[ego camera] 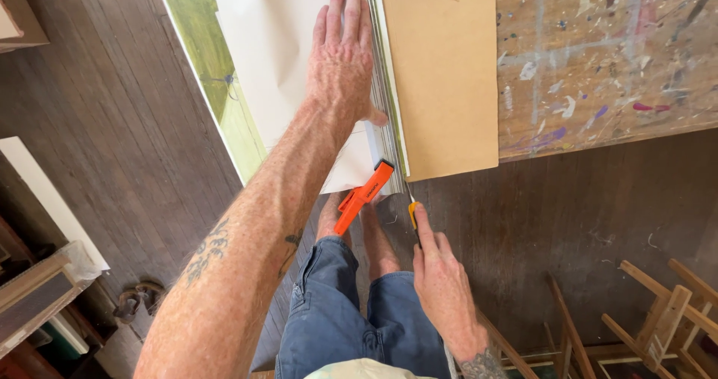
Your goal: Trimming the edge of a large print using a utility knife and a straight edge guide on a workbench.
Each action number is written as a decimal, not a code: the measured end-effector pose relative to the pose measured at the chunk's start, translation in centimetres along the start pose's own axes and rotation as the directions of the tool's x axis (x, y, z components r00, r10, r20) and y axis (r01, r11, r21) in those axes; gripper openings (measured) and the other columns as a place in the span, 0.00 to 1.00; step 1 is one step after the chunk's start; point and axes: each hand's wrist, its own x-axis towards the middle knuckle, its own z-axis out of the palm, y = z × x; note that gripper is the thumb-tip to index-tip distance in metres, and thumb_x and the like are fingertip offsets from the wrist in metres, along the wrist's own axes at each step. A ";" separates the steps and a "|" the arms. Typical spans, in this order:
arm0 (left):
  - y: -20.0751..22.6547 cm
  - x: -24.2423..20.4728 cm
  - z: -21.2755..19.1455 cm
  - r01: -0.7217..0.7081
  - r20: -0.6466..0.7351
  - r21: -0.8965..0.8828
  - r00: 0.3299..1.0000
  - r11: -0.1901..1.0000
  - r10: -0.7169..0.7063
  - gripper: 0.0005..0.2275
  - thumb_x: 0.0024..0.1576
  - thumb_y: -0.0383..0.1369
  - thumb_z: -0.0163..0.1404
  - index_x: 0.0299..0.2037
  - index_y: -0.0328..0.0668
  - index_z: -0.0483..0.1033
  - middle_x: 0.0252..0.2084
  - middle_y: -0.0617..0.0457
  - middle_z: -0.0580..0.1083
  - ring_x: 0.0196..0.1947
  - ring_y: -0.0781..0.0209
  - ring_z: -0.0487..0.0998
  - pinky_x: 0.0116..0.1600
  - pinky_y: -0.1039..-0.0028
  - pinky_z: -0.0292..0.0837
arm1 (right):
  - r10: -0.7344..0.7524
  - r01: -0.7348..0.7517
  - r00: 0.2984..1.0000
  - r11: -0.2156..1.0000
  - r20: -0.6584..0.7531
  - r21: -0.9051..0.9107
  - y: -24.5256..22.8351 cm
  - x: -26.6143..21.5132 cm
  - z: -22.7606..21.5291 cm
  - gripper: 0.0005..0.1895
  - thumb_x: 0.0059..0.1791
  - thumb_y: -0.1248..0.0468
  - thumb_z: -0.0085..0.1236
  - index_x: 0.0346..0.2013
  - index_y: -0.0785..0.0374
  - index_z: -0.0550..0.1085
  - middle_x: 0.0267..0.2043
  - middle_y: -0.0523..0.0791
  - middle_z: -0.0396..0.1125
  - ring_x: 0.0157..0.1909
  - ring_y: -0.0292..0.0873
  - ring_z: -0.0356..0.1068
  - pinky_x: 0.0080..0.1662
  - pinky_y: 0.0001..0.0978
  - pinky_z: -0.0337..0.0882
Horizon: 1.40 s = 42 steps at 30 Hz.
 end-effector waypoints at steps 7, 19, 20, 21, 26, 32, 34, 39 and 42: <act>0.1 0.2 0.6 0.009 -0.009 0.073 1.000 0.997 -0.008 0.81 0.18 0.79 0.59 0.77 0.31 0.33 0.78 0.36 0.31 0.79 0.38 0.35 0.79 0.54 0.35 | -0.128 0.200 0.957 0.941 -0.262 0.272 -3.7 1.5 -6.2 0.34 0.55 0.66 0.48 0.76 0.55 0.54 0.47 0.52 0.73 0.41 0.49 0.75 0.54 0.46 0.71; 0.1 0.2 -0.1 0.001 0.051 0.049 0.999 0.999 -0.004 0.79 0.21 0.78 0.61 0.78 0.38 0.30 0.78 0.36 0.29 0.79 0.37 0.32 0.79 0.55 0.32 | -0.460 0.558 0.731 0.828 -0.505 0.052 -14.0 22.2 -14.0 0.35 0.57 0.72 0.44 0.77 0.57 0.46 0.65 0.56 0.66 0.54 0.62 0.70 0.58 0.53 0.67; 0.1 0.1 -0.3 0.005 0.035 0.038 0.999 0.999 -0.006 0.79 0.20 0.77 0.62 0.78 0.41 0.31 0.79 0.36 0.31 0.79 0.37 0.33 0.79 0.56 0.33 | -0.457 0.550 0.729 0.834 -0.510 0.038 -14.2 23.2 -13.8 0.37 0.55 0.71 0.44 0.78 0.53 0.47 0.53 0.57 0.75 0.46 0.65 0.69 0.51 0.54 0.68; 0.0 0.1 -0.1 0.009 0.035 0.037 0.999 0.999 -0.010 0.79 0.20 0.77 0.62 0.78 0.41 0.31 0.79 0.36 0.31 0.79 0.37 0.33 0.79 0.56 0.33 | -0.461 0.553 0.727 0.832 -0.508 0.036 -14.6 23.2 -13.8 0.37 0.55 0.71 0.44 0.78 0.53 0.47 0.53 0.57 0.75 0.46 0.65 0.69 0.51 0.54 0.68; 0.0 0.1 0.4 0.016 -0.010 0.016 1.000 1.000 -0.016 0.78 0.19 0.77 0.62 0.78 0.42 0.33 0.79 0.39 0.32 0.79 0.38 0.32 0.79 0.56 0.32 | -0.409 0.499 0.777 0.863 -0.479 0.072 -15.4 24.1 -13.3 0.36 0.56 0.70 0.43 0.78 0.48 0.46 0.53 0.57 0.75 0.49 0.64 0.71 0.52 0.56 0.69; 0.2 0.2 1.0 0.022 -0.025 -0.005 0.999 1.000 -0.022 0.79 0.18 0.76 0.63 0.78 0.41 0.32 0.80 0.39 0.32 0.79 0.37 0.31 0.79 0.55 0.32 | -0.372 0.456 0.816 0.885 -0.443 0.097 -16.0 23.7 -13.8 0.34 0.57 0.67 0.41 0.78 0.49 0.48 0.45 0.57 0.73 0.46 0.64 0.69 0.47 0.56 0.67; 0.3 0.2 0.9 0.020 -0.020 -0.011 1.000 1.000 -0.020 0.79 0.18 0.75 0.64 0.78 0.42 0.32 0.80 0.40 0.32 0.79 0.38 0.32 0.79 0.56 0.32 | -0.366 0.442 0.824 0.893 -0.432 0.087 -15.9 23.5 -13.6 0.34 0.58 0.67 0.40 0.78 0.48 0.47 0.44 0.56 0.71 0.46 0.64 0.69 0.46 0.56 0.66; 0.2 0.1 0.6 0.026 -0.020 0.001 0.999 1.000 -0.026 0.78 0.19 0.75 0.63 0.79 0.42 0.34 0.79 0.39 0.31 0.79 0.39 0.32 0.80 0.57 0.34 | -0.371 0.448 0.819 0.890 -0.438 0.085 -15.6 23.6 -13.2 0.32 0.61 0.63 0.41 0.79 0.45 0.45 0.45 0.58 0.72 0.46 0.66 0.70 0.46 0.57 0.67; 0.1 0.1 1.0 0.025 -0.020 -0.041 0.999 0.999 -0.026 0.78 0.19 0.73 0.65 0.78 0.42 0.35 0.79 0.39 0.31 0.79 0.38 0.32 0.80 0.56 0.33 | -0.364 0.450 0.829 0.885 -0.424 0.121 -15.7 23.3 -13.0 0.35 0.58 0.67 0.39 0.79 0.45 0.45 0.44 0.58 0.71 0.46 0.66 0.68 0.46 0.55 0.66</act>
